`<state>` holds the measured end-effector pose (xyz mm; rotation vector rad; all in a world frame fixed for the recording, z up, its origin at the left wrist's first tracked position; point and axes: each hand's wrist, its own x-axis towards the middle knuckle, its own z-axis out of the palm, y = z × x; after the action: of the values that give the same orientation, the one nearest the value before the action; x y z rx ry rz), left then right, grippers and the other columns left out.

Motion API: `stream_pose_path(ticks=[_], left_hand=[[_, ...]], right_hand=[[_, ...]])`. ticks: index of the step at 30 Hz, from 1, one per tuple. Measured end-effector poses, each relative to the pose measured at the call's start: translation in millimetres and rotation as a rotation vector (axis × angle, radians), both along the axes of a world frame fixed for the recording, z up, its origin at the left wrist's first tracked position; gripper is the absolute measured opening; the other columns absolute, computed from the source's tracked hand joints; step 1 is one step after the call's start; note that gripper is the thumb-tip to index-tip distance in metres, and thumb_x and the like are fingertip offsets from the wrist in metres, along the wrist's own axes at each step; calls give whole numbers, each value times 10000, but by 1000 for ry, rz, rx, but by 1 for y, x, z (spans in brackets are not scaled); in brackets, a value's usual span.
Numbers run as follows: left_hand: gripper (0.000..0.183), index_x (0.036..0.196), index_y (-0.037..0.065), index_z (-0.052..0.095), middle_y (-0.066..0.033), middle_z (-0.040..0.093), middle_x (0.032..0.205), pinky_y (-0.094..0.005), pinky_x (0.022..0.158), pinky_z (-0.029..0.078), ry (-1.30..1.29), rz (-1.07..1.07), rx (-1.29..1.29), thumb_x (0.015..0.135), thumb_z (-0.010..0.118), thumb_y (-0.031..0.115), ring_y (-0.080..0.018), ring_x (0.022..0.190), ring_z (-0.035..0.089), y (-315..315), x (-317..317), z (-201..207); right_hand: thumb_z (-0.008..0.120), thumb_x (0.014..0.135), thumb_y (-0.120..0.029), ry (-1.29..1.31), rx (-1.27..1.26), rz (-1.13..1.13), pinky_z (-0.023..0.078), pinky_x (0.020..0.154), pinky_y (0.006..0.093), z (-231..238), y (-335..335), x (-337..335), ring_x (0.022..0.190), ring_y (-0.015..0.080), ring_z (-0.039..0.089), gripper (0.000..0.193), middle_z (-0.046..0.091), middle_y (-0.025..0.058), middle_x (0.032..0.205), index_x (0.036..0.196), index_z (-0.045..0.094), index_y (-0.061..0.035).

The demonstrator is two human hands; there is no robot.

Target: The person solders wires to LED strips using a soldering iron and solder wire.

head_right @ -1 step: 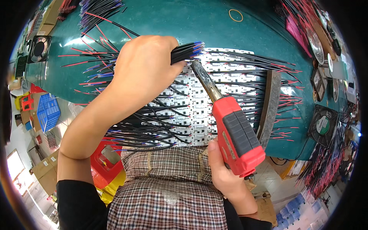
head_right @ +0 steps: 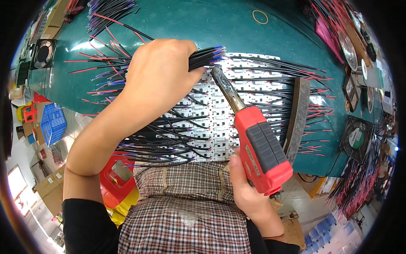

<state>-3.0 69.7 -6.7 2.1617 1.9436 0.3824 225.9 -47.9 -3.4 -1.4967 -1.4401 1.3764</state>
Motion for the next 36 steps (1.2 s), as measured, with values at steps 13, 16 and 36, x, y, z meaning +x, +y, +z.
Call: stream_pose_path(ticks=[13,16,36], left_hand=[[219,762,-13,678,-201,658,722,-486,708,531,-2,-17,-27,762,770,187,-392,752,668,3,0,3],[200,775,-14,690,-202,662,728,-483,714,533,-6,-24,-38,771,756,175,-391,757,671,4,-1,4],[183,812,-8,714,-190,677,730,-472,724,534,-62,-30,-64,772,731,169,-384,740,675,8,-3,4]], right_hand=[[572,988,-40,39,-15,-31,381,436,237,7,-1,-1,467,59,389,140,492,28,700,1100,531,34],[573,985,-46,47,-72,-105,383,447,234,16,0,-10,465,56,382,123,491,29,697,1075,533,28],[549,999,-39,41,-121,-114,375,444,231,12,2,-13,459,58,379,92,484,26,679,1055,529,32]])
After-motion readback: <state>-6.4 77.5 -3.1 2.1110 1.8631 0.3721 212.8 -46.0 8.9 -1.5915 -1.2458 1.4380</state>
